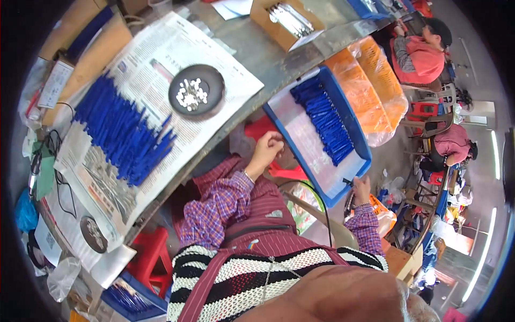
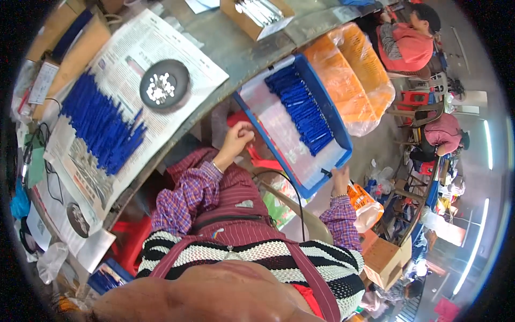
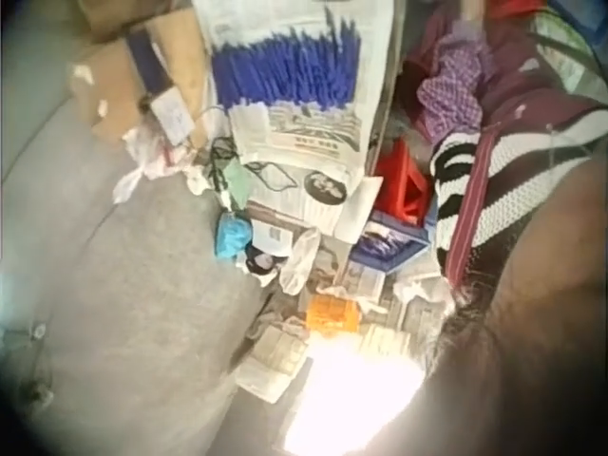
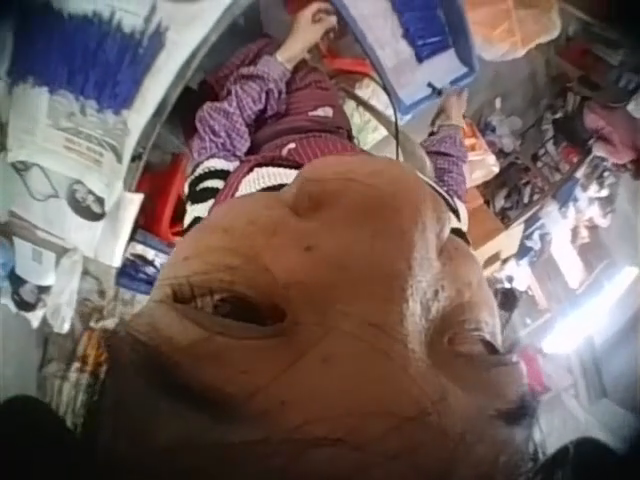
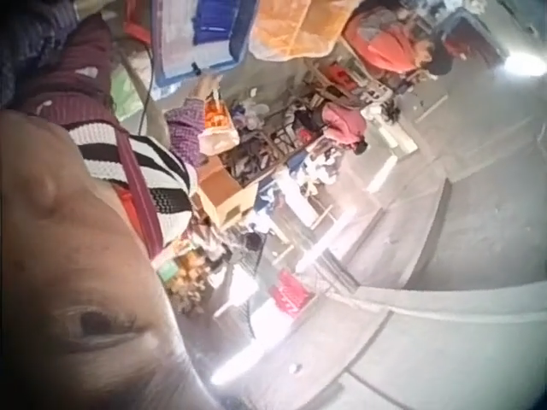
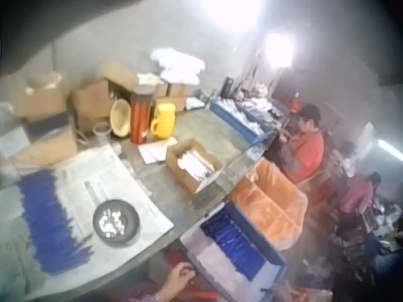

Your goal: The recorder is manually assembling small metal components onto blue plastic pen bodies at a workbench.

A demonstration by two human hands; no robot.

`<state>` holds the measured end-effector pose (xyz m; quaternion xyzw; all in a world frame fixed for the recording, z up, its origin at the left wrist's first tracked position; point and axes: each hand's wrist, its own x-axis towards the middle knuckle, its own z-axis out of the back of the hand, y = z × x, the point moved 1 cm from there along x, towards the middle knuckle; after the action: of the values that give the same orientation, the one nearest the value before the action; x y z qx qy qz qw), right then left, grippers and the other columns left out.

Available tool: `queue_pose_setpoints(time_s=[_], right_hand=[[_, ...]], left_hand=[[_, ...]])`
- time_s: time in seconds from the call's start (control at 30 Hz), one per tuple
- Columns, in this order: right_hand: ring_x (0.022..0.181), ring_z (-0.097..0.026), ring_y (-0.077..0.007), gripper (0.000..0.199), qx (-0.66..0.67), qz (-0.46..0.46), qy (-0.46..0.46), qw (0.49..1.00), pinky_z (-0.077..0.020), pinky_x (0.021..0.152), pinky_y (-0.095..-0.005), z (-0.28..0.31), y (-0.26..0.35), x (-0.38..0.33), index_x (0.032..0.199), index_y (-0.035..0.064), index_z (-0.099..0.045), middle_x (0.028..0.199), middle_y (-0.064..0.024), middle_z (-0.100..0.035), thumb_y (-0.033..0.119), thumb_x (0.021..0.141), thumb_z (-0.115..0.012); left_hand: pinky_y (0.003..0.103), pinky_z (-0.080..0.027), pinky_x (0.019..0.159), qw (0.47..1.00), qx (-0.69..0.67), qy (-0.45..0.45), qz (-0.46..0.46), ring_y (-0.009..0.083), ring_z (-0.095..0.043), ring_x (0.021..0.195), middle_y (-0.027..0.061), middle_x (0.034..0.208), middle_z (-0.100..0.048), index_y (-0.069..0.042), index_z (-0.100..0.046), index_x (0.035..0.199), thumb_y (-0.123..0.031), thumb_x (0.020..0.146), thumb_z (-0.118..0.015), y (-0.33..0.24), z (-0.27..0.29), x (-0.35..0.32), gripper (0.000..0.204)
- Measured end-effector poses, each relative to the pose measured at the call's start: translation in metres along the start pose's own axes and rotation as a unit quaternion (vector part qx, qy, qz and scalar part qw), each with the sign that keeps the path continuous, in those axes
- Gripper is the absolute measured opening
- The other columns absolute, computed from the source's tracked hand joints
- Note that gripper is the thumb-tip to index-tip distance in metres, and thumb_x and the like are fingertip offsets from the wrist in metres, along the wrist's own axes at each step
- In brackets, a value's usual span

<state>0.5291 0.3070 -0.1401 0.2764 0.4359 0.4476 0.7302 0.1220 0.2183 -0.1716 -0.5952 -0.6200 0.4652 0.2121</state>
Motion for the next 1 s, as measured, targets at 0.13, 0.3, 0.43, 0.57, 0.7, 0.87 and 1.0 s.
queue_pose_setpoints(time_s=[0.13,0.3,0.43,0.57,0.7,0.87,1.0], right_hand=[[0.110,-0.047,-0.0261,0.064,-0.225,0.263,-0.108,0.932,-0.0398,0.090,-0.0338,-0.028,0.058,-0.007,0.129,-0.0029,-0.035,0.123,-0.0193,-0.044,0.008,0.071,-0.060],[0.104,-0.052,-0.0179,0.041,-0.031,0.286,0.146,0.946,-0.0410,0.088,-0.0280,-0.117,0.148,-0.070,0.121,-0.0005,-0.047,0.115,-0.0091,-0.054,0.007,0.082,-0.056],[0.092,-0.058,-0.0149,0.036,-0.067,0.316,0.353,0.878,-0.0450,0.080,-0.0256,-0.176,0.190,-0.129,0.120,0.0007,-0.049,0.106,-0.0084,-0.058,0.004,0.084,-0.053],[0.092,-0.058,-0.0142,0.033,-0.078,0.321,0.454,0.827,-0.0455,0.082,-0.0255,-0.213,0.221,-0.168,0.118,-0.0012,-0.050,0.103,-0.0085,-0.060,0.003,0.086,-0.051],[0.090,-0.058,-0.0125,0.032,-0.030,0.287,0.490,0.823,-0.0459,0.079,-0.0246,-0.235,0.224,-0.187,0.118,-0.0018,-0.050,0.103,-0.0080,-0.060,0.005,0.087,-0.050],[0.083,-0.057,-0.0103,0.026,-0.002,0.317,0.522,0.791,-0.0469,0.072,-0.0238,-0.260,0.212,-0.230,0.110,-0.0018,-0.054,0.093,-0.0065,-0.059,0.004,0.084,-0.052],[0.073,-0.060,-0.0130,0.022,0.006,0.434,0.470,0.769,-0.0474,0.062,-0.0255,-0.291,0.171,-0.262,0.100,0.0030,-0.057,0.086,-0.0060,-0.058,0.005,0.078,-0.056]], left_hand=[[0.021,-0.043,0.051,1.000,0.007,0.015,0.009,0.0084,-0.054,0.059,0.0028,0.070,-0.059,-0.001,-0.057,0.092,-0.005,0.082,-0.053,-0.014,0.012,-0.015,0.011],[0.020,-0.041,0.052,0.997,0.056,0.050,-0.023,0.0070,-0.052,0.059,0.0011,0.071,-0.057,-0.001,-0.057,0.093,-0.005,0.081,-0.054,-0.023,0.026,-0.035,0.014],[0.020,-0.041,0.053,0.993,0.076,0.056,-0.064,0.0054,-0.051,0.060,0.0002,0.074,-0.058,-0.002,-0.058,0.096,-0.005,0.080,-0.054,-0.028,0.036,-0.047,0.016],[0.020,-0.041,0.054,0.996,0.017,0.063,-0.054,0.0051,-0.051,0.061,-0.0006,0.075,-0.059,-0.003,-0.058,0.096,-0.006,0.081,-0.055,-0.065,0.037,-0.070,0.016],[0.019,-0.043,0.060,0.996,0.015,0.024,-0.086,0.0048,-0.053,0.070,-0.0009,0.079,-0.058,-0.003,-0.057,0.097,-0.006,0.084,-0.054,-0.127,0.039,-0.112,0.014],[0.021,-0.043,0.064,0.990,-0.010,0.055,-0.130,0.0093,-0.054,0.072,0.0044,0.080,-0.058,0.001,-0.056,0.095,-0.003,0.086,-0.050,-0.210,0.021,-0.165,0.012],[0.024,-0.044,0.068,0.974,0.024,0.169,-0.151,0.0131,-0.056,0.075,0.0092,0.085,-0.058,0.006,-0.057,0.094,0.001,0.084,-0.050,-0.262,-0.004,-0.193,0.013]])
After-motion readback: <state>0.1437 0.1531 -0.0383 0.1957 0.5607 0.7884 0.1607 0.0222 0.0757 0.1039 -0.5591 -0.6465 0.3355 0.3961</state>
